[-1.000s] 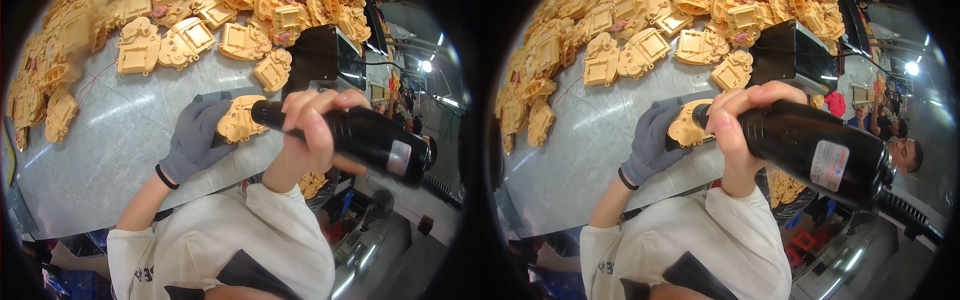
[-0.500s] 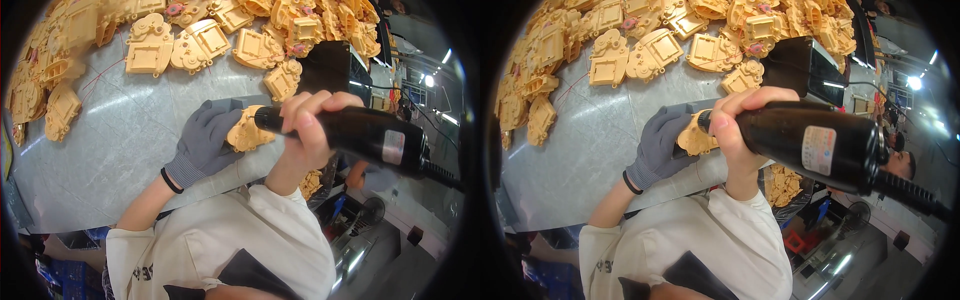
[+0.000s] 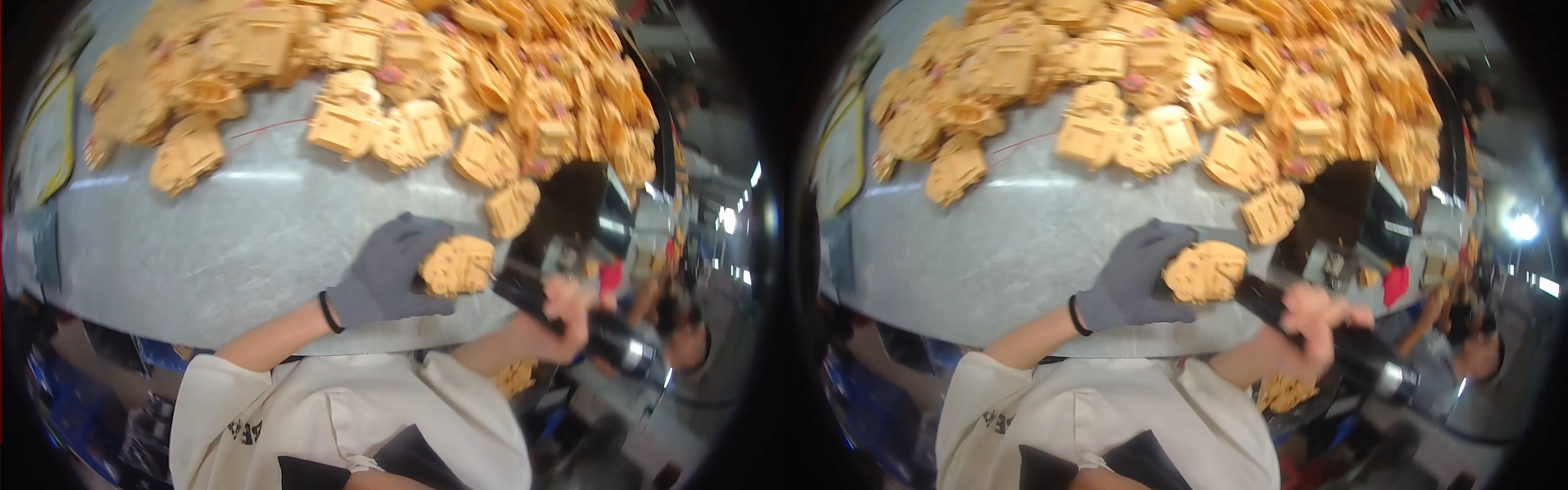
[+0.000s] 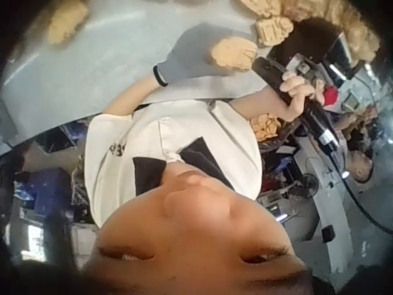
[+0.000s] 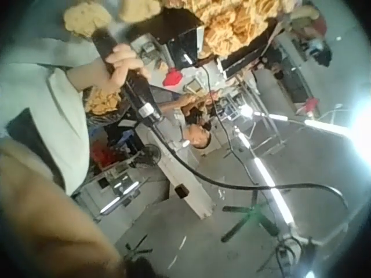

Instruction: The person assembles plastic toy casings by placing each casing onto a jig and driving screws into it using an electric screwdriver before setting it aside.

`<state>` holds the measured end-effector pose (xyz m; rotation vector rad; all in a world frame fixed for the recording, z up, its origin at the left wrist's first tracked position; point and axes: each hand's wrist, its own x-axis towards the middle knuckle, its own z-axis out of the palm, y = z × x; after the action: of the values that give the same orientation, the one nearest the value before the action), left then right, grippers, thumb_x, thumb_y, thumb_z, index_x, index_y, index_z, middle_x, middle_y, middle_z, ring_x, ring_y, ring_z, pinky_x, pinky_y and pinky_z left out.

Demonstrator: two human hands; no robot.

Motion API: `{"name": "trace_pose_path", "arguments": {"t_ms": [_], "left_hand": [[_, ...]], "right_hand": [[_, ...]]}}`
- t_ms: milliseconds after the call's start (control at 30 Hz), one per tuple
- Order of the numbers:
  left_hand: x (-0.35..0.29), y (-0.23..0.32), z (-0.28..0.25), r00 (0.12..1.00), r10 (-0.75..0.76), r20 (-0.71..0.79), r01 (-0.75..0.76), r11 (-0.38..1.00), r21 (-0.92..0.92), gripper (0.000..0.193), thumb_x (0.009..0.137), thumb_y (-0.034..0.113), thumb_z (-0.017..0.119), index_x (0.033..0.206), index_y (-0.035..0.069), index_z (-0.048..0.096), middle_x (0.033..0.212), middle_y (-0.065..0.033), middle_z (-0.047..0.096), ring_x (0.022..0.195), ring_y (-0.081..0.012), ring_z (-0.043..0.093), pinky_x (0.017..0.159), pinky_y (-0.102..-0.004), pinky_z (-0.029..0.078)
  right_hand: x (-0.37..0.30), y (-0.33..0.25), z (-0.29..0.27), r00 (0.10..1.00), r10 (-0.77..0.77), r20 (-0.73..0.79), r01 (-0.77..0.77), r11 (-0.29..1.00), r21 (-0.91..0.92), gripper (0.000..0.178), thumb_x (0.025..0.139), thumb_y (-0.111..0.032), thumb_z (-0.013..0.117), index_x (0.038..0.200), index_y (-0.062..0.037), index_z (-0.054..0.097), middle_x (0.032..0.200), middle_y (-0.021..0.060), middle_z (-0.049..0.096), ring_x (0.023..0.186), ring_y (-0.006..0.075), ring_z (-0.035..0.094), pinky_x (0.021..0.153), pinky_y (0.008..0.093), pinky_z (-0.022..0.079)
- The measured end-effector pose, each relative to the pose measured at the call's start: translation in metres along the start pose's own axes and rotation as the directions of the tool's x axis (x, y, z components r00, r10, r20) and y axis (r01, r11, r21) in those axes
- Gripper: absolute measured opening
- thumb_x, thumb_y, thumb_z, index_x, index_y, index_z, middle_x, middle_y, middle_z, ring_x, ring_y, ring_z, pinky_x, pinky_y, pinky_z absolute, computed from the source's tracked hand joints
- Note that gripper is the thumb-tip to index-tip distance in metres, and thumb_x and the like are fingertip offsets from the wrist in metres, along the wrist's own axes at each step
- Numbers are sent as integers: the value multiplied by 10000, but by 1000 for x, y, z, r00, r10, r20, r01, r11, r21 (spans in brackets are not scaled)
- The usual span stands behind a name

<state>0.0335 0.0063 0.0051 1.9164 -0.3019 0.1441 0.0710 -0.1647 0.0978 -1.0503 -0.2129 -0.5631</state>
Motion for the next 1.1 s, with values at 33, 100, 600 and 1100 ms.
{"name": "trace_pose_path", "arguments": {"t_ms": [33,100,600,1100], "left_hand": [[1,2,3,996,-88,0,88,996,-12,740,621,429,743,1192,33,489,1124,-139,559,1029,-327,521,1002,-431,333],[-1,5,4,975,-210,-68,209,978,-14,706,637,403,733,1190,33,498,1098,-141,573,1001,-322,541,989,-426,353],[-399,53,-186,195,-454,-869,923,-215,319,517,771,155,575,1226,-58,453,1139,-135,542,1031,-238,553,884,-319,452],[-64,-50,-190,895,-134,-426,421,573,703,665,637,278,750,1204,100,450,1150,-135,500,1086,-318,491,912,-400,417]], "right_hand": [[1,-19,-8,999,-6,-45,12,990,137,357,704,-22,486,1057,-29,434,584,19,400,480,129,376,545,292,340],[0,-39,-21,1000,-26,3,25,984,176,295,779,-73,516,1058,-21,435,644,0,387,545,99,390,584,265,327],[6,-27,-59,997,75,10,-75,997,32,199,812,-78,502,999,-14,481,684,18,388,624,119,399,684,280,356],[-30,-44,-94,951,-125,-283,19,937,-349,395,766,-53,506,1145,-44,395,650,19,457,573,104,444,637,281,375]]}}
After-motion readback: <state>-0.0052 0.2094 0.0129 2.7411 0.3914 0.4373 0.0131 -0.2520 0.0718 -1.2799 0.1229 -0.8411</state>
